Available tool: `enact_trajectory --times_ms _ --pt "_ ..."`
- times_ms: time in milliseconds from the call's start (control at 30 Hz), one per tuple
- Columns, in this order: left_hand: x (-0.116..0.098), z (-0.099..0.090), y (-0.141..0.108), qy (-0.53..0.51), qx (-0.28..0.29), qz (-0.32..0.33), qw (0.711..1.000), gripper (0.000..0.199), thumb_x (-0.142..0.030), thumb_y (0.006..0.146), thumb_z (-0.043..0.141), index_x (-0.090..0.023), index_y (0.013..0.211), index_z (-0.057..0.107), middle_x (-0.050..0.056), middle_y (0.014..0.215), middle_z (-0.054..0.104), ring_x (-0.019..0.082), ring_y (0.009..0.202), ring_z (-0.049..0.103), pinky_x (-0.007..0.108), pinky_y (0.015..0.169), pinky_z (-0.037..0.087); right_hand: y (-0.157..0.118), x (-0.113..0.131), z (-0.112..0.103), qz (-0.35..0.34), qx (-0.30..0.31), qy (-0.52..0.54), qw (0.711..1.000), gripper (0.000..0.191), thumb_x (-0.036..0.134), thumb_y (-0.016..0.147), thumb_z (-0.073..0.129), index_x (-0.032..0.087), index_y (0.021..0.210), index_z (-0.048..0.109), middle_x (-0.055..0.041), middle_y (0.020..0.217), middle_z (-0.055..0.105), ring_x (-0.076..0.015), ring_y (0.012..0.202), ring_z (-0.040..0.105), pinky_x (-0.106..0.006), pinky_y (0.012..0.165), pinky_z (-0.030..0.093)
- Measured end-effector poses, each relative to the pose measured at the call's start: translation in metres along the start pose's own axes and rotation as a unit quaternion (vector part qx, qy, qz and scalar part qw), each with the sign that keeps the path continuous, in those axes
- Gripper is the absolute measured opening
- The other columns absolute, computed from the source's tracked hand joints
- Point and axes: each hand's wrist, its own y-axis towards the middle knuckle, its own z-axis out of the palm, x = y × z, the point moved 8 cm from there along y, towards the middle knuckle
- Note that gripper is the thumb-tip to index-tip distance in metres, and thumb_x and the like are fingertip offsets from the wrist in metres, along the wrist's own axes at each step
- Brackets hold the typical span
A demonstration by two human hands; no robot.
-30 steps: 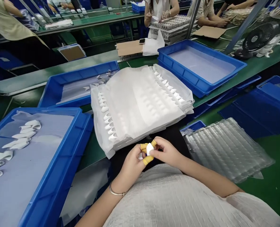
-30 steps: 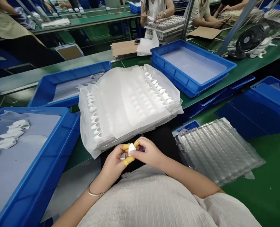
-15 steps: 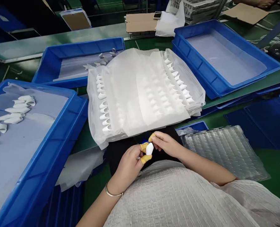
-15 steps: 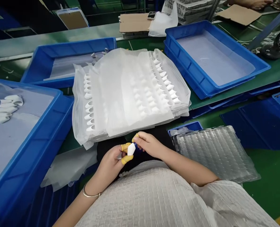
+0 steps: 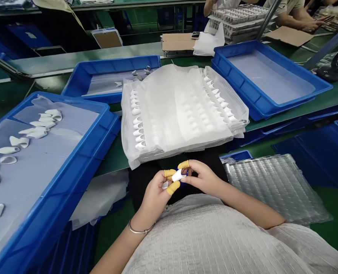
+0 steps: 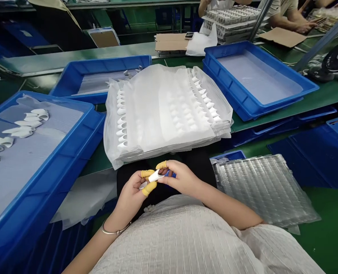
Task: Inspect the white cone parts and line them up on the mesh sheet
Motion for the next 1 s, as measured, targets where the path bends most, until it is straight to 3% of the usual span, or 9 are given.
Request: enact_trajectory --times_ms 200,367,500,633,733,833,1000 --pt "-0.009 -0.007 0.003 0.105 -0.050 0.073 0.990 0.016 -0.034 0.085 0.063 -0.019 0.090 0.064 0.002 0.079 0.063 0.016 0.072 0.057 0.029 0.064 0.045 0.008 -0.007 0.007 0.026 0.037 0.003 0.999 0.041 0.034 0.083 0.072 0.020 0.118 0.057 -0.0054 0.103 0.062 -0.0175 0.087 0.060 -0.029 0.070 0.049" --pt "-0.017 -0.006 0.009 0.163 -0.041 0.134 0.977 0.015 -0.034 0.089 0.059 -0.019 0.086 0.064 0.003 0.079 0.062 0.017 0.071 0.056 0.030 0.064 0.045 0.023 -0.005 0.012 0.018 0.024 -0.105 0.994 0.028 0.045 0.090 0.062 0.018 0.082 0.058 0.0009 0.075 0.055 -0.0132 0.067 0.049 -0.026 0.059 0.038" --pt "-0.016 -0.006 0.011 0.172 -0.038 0.146 0.973 0.012 -0.030 0.090 0.059 -0.019 0.087 0.063 0.002 0.079 0.062 0.017 0.071 0.058 0.030 0.064 0.046 0.033 -0.025 0.011 0.086 0.024 0.040 0.995 0.040 0.046 0.101 0.039 0.018 0.078 0.056 0.0006 0.067 0.058 -0.0119 0.058 0.052 -0.025 0.055 0.039" --pt "-0.016 -0.006 0.015 0.175 -0.042 0.159 0.971 0.014 -0.033 0.090 0.059 -0.019 0.089 0.063 0.004 0.080 0.063 0.018 0.072 0.059 0.031 0.065 0.048 0.037 -0.048 -0.003 0.134 -0.016 0.110 0.985 0.040 0.050 0.098 0.045 0.017 0.080 0.058 0.0007 0.064 0.059 -0.0118 0.055 0.053 -0.024 0.049 0.037" --pt "-0.018 -0.006 0.019 0.182 -0.043 0.173 0.967 0.014 -0.032 0.090 0.059 -0.019 0.088 0.063 0.004 0.082 0.064 0.018 0.074 0.059 0.032 0.067 0.049 0.036 -0.048 -0.003 0.129 0.021 0.132 0.983 0.044 0.056 0.097 0.044 0.016 0.086 0.060 -0.0013 0.071 0.061 -0.0130 0.062 0.056 -0.023 0.051 0.039" --pt "-0.018 -0.005 0.023 0.184 -0.046 0.165 0.968 0.011 -0.029 0.089 0.060 -0.019 0.089 0.063 0.003 0.081 0.063 0.017 0.074 0.059 0.031 0.068 0.048 0.033 -0.042 0.001 0.127 0.072 0.115 0.982 0.039 0.053 0.092 0.056 0.015 0.085 0.062 -0.0007 0.073 0.059 -0.0127 0.066 0.055 -0.024 0.055 0.041" --pt "-0.010 -0.010 0.026 0.135 -0.063 0.098 0.984 0.012 -0.026 0.087 0.062 -0.020 0.097 0.063 -0.002 0.076 0.061 0.013 0.068 0.057 0.025 0.062 0.046 0.033 -0.032 -0.002 0.086 0.064 0.128 0.986 0.025 0.038 0.088 0.068 0.017 0.101 0.066 -0.0021 0.089 0.063 -0.0143 0.080 0.057 -0.028 0.073 0.045"
